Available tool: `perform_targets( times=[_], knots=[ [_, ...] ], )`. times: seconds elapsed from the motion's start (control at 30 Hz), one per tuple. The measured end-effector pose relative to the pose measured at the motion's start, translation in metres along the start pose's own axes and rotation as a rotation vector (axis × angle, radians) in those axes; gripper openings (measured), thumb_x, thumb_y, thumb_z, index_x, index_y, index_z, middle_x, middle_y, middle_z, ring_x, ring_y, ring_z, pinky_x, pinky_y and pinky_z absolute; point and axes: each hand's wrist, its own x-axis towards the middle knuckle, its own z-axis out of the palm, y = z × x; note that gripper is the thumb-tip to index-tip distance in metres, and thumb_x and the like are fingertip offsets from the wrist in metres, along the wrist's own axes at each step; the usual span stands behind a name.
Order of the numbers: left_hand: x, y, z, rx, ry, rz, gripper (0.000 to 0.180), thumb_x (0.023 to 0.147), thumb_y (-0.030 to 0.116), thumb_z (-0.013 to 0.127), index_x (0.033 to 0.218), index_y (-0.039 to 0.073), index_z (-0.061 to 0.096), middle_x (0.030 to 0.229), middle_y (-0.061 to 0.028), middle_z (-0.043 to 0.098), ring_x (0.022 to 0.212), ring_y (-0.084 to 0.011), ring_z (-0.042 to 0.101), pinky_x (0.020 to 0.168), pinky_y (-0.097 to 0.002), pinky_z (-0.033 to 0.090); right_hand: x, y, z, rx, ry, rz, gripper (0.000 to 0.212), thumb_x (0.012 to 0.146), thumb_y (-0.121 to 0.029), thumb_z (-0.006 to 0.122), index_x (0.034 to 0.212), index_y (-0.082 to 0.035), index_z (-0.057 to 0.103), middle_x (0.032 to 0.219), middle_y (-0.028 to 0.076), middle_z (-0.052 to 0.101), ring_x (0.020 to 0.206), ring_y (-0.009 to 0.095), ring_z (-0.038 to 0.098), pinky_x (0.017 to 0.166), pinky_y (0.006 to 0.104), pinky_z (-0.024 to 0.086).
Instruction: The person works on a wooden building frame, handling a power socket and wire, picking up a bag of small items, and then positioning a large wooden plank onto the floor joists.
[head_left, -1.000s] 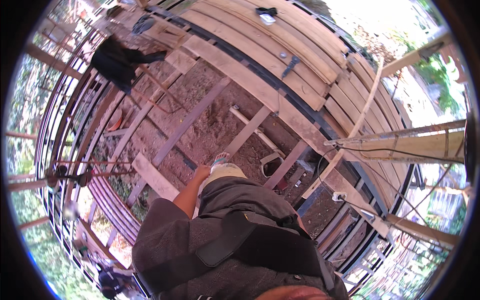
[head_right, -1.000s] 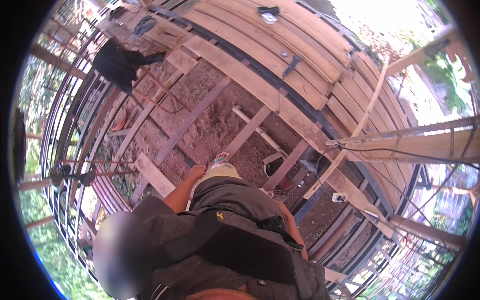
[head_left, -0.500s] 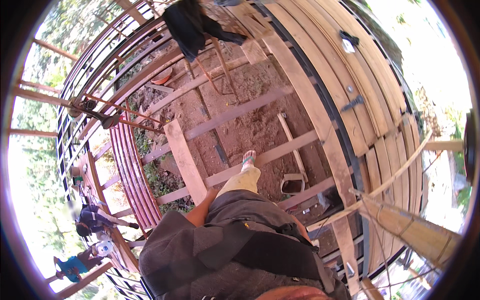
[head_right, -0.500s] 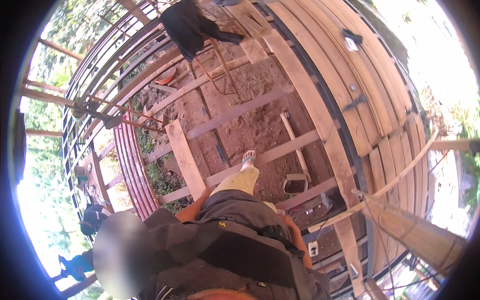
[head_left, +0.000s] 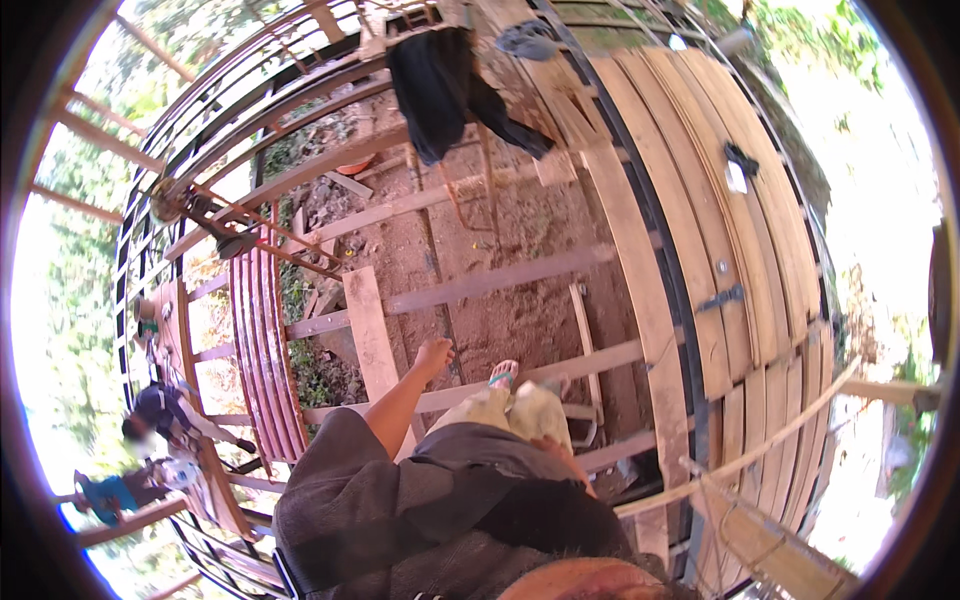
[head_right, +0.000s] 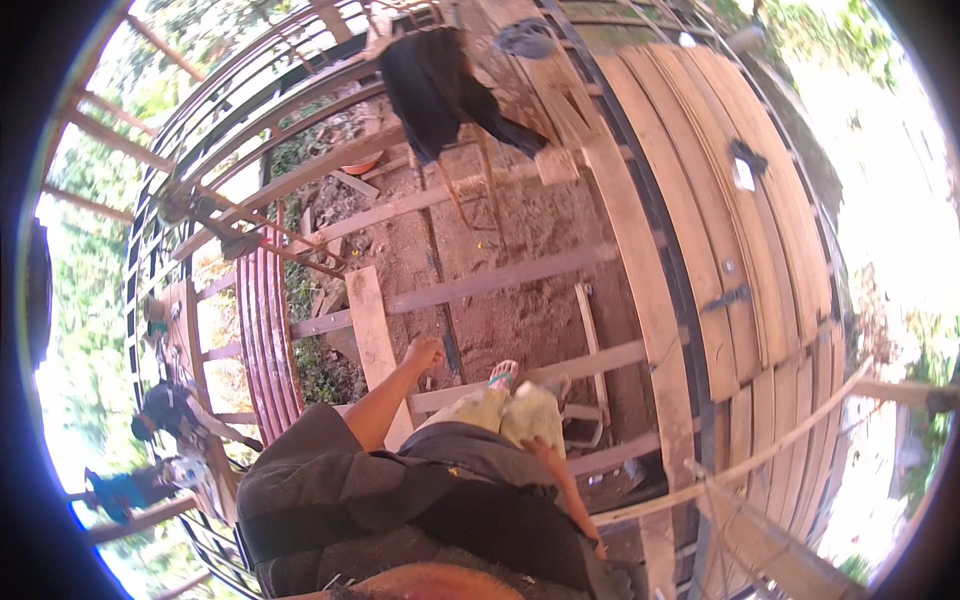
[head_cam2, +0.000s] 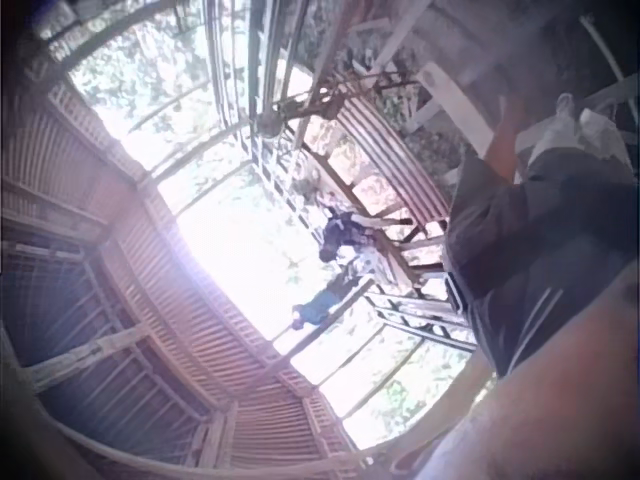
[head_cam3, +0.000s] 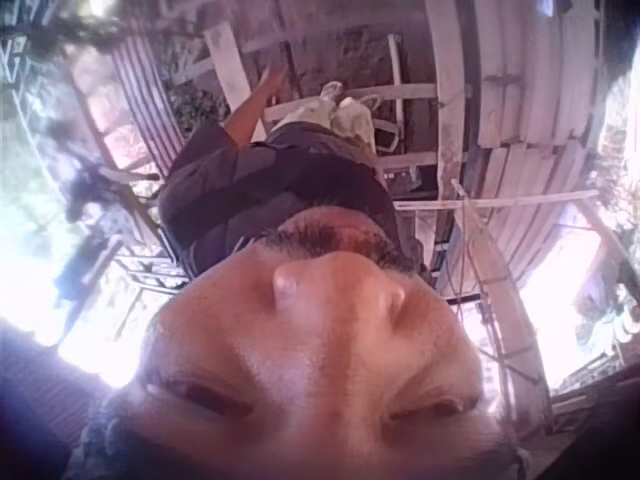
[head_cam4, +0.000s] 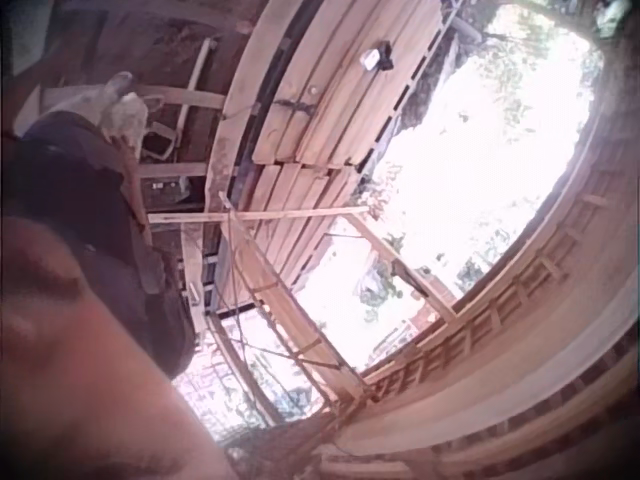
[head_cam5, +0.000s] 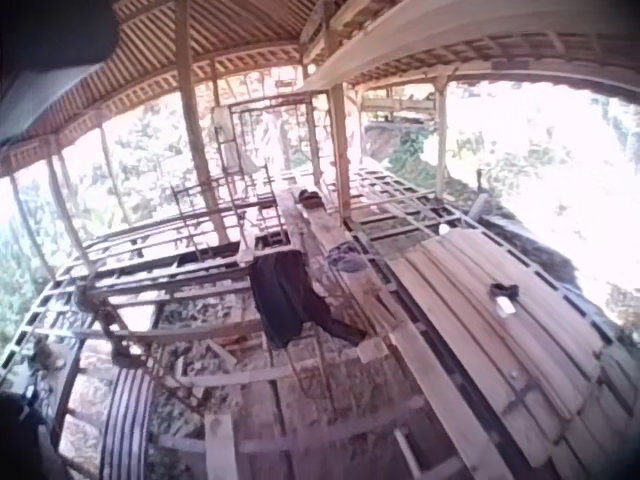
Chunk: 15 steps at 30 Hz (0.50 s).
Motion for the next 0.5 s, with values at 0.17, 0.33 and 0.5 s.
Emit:
perform_targets(
  times=[0.17, 0.33, 0.5],
  knots=[
    [-0.007, 0.016, 0.043, 0.079, -0.081, -0.105, 0.033, 0.089, 0.032, 0.054, 0.092, 0.002, 0.066, 0.079, -0.0099, 0.069, 0.059, -0.0163, 0.063, 0.054, -0.0307, 0.052, 0.031, 0.063, -0.010, 0.240, -0.022, 0.111, 0.051, 0.087, -0.044, 0.049, 0.136, -0.027, 0.049, 0.144, 0.022, 0.038, 0.130, 0.039, 0.041, 0.109, 0.0513, 0.029],
    [0.014, -0.045, 0.030, 0.757, -0.260, 0.282, 0.031, 0.091, 0.028, 0.048, 0.089, 0.003, 0.066, 0.073, -0.0120, 0.066, 0.066, -0.0239, 0.067, 0.060, -0.0380, 0.054, 0.030, 0.049, -0.059, 0.290, -0.105, 0.178, 0.051, 0.087, -0.045, 0.049, 0.134, -0.026, 0.050, 0.142, 0.021, 0.040, 0.129, 0.038, 0.043, 0.108, 0.0494, 0.030],
    [0.042, -0.024, 0.046, 1.266, -0.092, 0.801, 0.021, 0.082, 0.024, 0.053, 0.087, 0.009, 0.067, 0.082, -0.0142, 0.067, 0.080, -0.0291, 0.068, 0.068, -0.0438, 0.053, 0.020, 0.055, -0.116, 0.317, -0.163, 0.260, 0.050, 0.087, -0.045, 0.048, 0.133, -0.025, 0.052, 0.139, 0.020, 0.043, 0.127, 0.037, 0.044, 0.107, 0.0474, 0.032]
  ],
)
